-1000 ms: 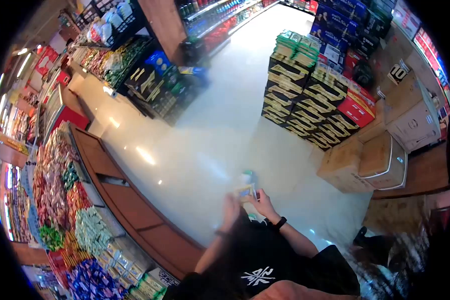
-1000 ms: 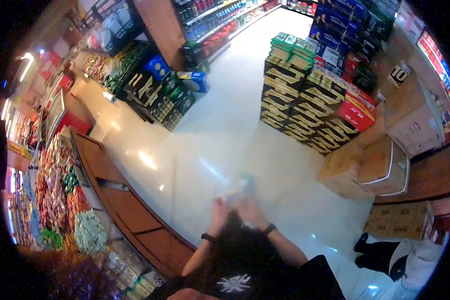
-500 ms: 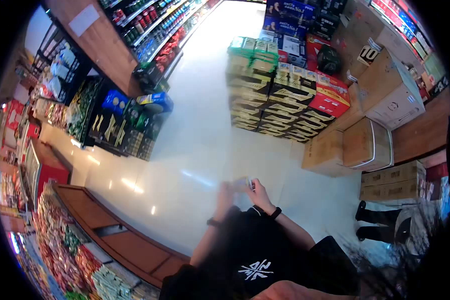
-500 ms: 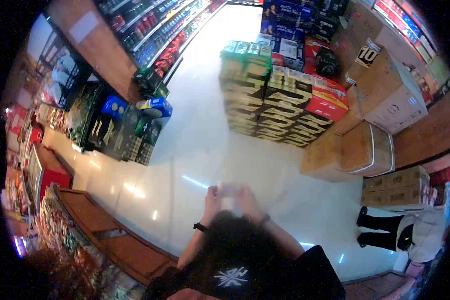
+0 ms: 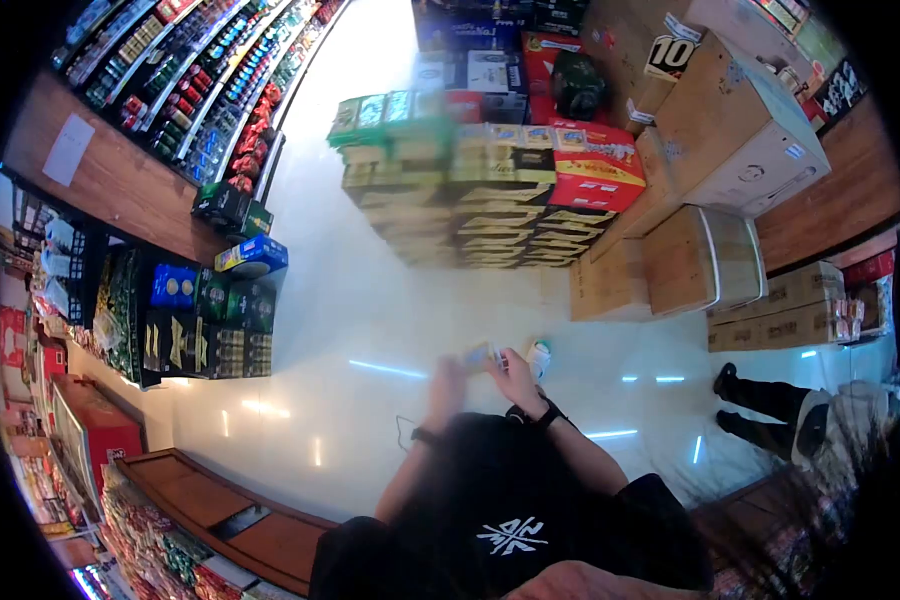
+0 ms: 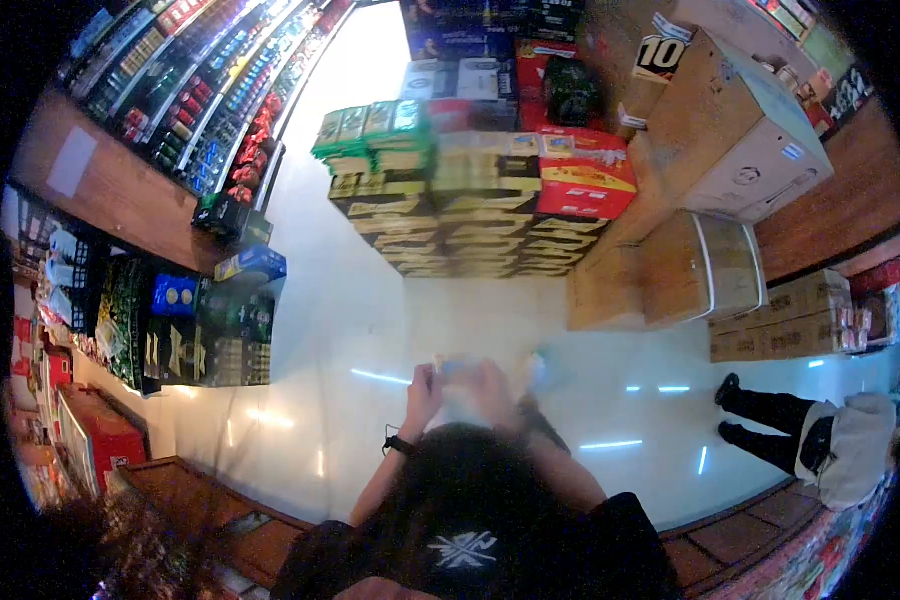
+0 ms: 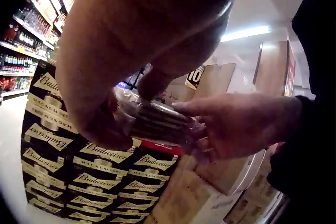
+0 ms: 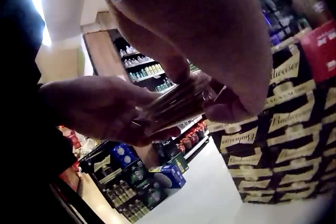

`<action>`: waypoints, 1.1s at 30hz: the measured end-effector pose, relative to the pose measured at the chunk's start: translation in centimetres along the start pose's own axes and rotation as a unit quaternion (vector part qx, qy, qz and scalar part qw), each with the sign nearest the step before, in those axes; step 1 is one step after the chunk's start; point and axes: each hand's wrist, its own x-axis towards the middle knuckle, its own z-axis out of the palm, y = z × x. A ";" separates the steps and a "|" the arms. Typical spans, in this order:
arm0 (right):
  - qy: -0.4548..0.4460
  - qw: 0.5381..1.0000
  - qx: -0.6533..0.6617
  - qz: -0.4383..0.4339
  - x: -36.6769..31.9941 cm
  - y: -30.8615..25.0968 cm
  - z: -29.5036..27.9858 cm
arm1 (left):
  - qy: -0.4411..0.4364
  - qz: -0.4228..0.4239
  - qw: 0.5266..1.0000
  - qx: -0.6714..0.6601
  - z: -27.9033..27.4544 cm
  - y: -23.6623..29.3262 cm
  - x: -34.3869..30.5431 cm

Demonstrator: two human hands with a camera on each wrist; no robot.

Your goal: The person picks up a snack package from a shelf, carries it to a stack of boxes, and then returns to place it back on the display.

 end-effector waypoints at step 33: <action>0.221 0.971 0.079 0.051 33.7 7.3 -33.8 | -0.092 0.290 0.953 0.001 26.0 33.8 35.9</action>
